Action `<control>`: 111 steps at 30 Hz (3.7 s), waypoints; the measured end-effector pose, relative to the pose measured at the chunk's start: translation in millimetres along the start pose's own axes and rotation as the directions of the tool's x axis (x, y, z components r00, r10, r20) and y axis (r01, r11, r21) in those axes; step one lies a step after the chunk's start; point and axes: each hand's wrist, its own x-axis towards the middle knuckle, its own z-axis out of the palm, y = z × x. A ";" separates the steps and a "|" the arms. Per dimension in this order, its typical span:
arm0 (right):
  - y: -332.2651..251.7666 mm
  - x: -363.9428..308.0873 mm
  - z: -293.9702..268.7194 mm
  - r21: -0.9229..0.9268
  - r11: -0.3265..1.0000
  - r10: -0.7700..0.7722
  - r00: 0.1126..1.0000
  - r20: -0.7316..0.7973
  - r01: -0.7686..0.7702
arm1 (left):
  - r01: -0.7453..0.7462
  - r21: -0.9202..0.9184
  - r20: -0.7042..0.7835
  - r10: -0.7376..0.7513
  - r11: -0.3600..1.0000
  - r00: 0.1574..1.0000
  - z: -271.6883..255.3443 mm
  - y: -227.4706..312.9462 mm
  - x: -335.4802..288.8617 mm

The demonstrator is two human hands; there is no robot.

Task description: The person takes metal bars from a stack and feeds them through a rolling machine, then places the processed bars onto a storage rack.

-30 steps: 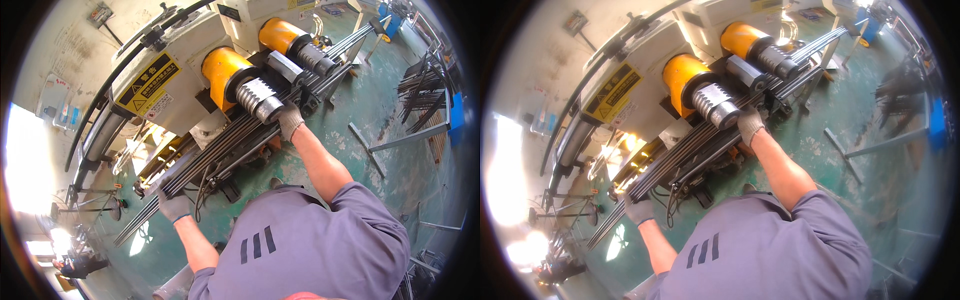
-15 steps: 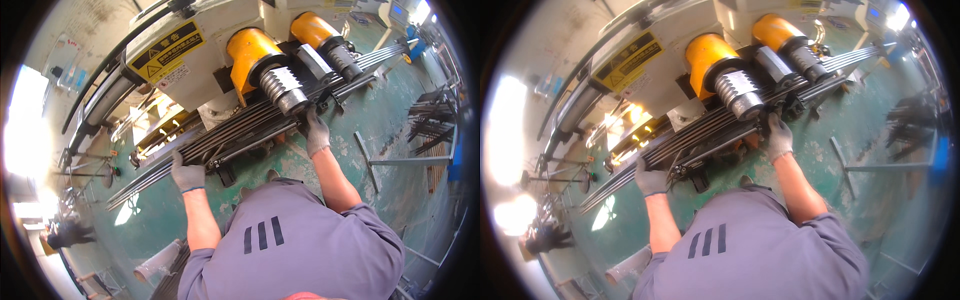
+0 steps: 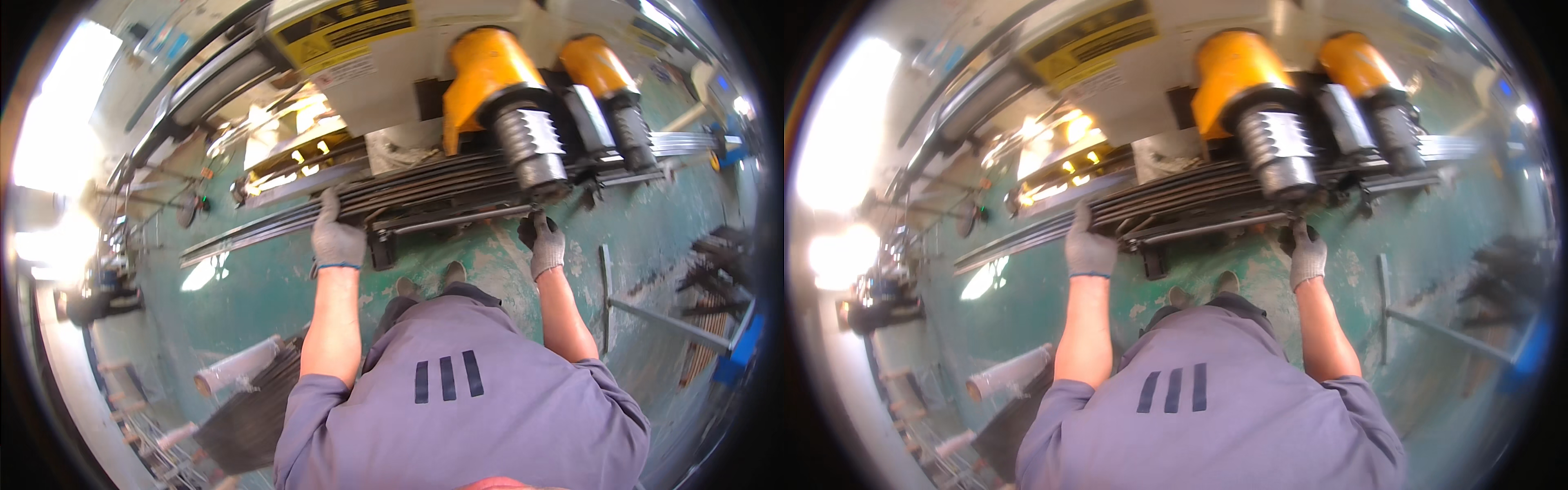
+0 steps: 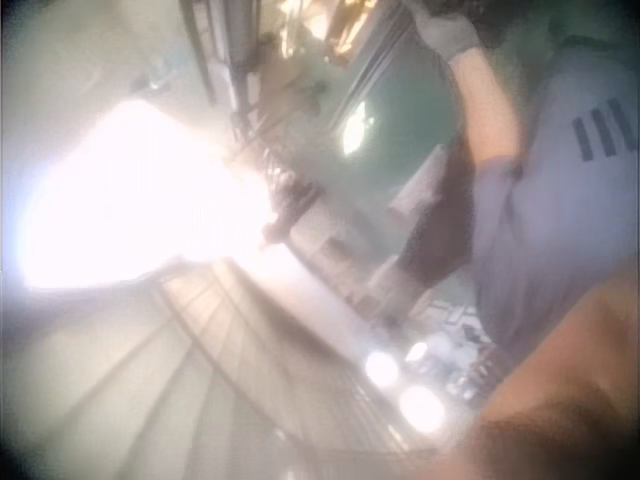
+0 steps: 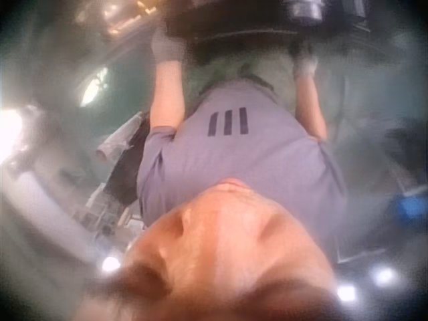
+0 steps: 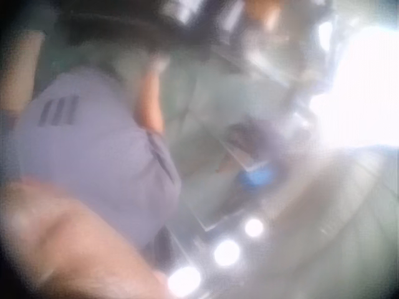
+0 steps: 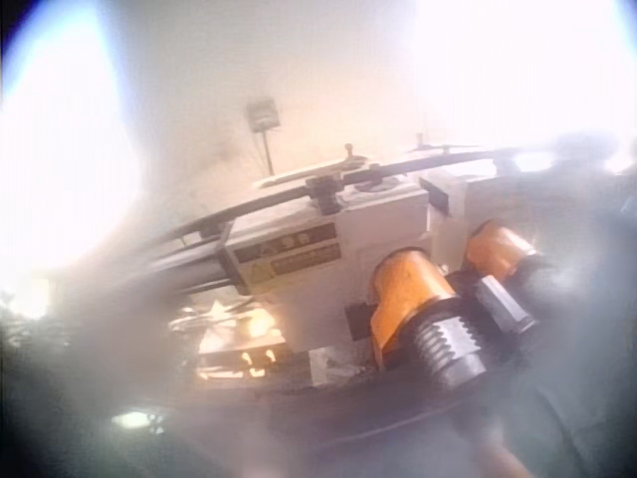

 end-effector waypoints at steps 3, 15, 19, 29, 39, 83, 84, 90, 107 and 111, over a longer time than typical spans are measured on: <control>10.9 -0.4 25.0 -0.067 0.998 0.024 0.995 0.101 -0.017 | 0.030 -0.061 -0.040 -0.033 0.998 0.999 -2.2 4.6 -5.0; 166.1 -59.7 -94.5 -0.269 0.833 0.359 0.842 -0.403 -0.484 | -0.405 -0.006 -0.266 0.389 0.914 0.882 -221.8 314.5 12.8; 214.5 -100.0 -154.6 -0.327 0.690 0.498 0.751 -0.433 -0.646 | -0.452 0.156 -0.434 0.472 0.878 0.767 -247.3 392.3 16.3; 217.3 -143.4 -134.7 -0.155 0.844 0.401 0.796 -0.453 -0.513 | -0.371 0.398 -0.259 0.491 0.839 0.832 -275.9 406.9 15.1; 177.1 -160.4 -70.9 -0.512 0.819 0.101 0.944 -0.315 -0.258 | -0.308 0.393 -0.218 0.413 0.866 0.884 -323.9 431.2 45.6; 65.6 1.2 -101.5 -0.606 0.786 0.109 0.992 -0.062 -0.124 | 0.180 0.425 -0.082 -0.161 0.887 0.984 -61.3 -25.9 -2.6; 61.3 -10.8 -99.3 -0.587 0.803 0.084 0.995 -0.053 -0.099 | 0.182 0.507 -0.012 -0.204 0.843 0.979 -76.8 -28.1 -7.2; 20.9 -22.2 -87.2 -0.462 0.878 -0.174 0.982 -0.072 0.122 | 0.340 -0.332 0.062 -0.340 0.880 0.939 -128.6 -21.4 -5.2; -138.3 30.0 7.1 0.188 0.853 -0.508 0.857 0.080 0.488 | -0.203 0.057 -0.033 0.205 0.977 0.978 23.2 32.3 -49.6; -141.0 52.1 3.7 0.221 0.878 -0.447 0.893 0.056 0.425 | -0.415 0.296 0.102 0.404 0.860 0.909 35.0 31.0 -45.9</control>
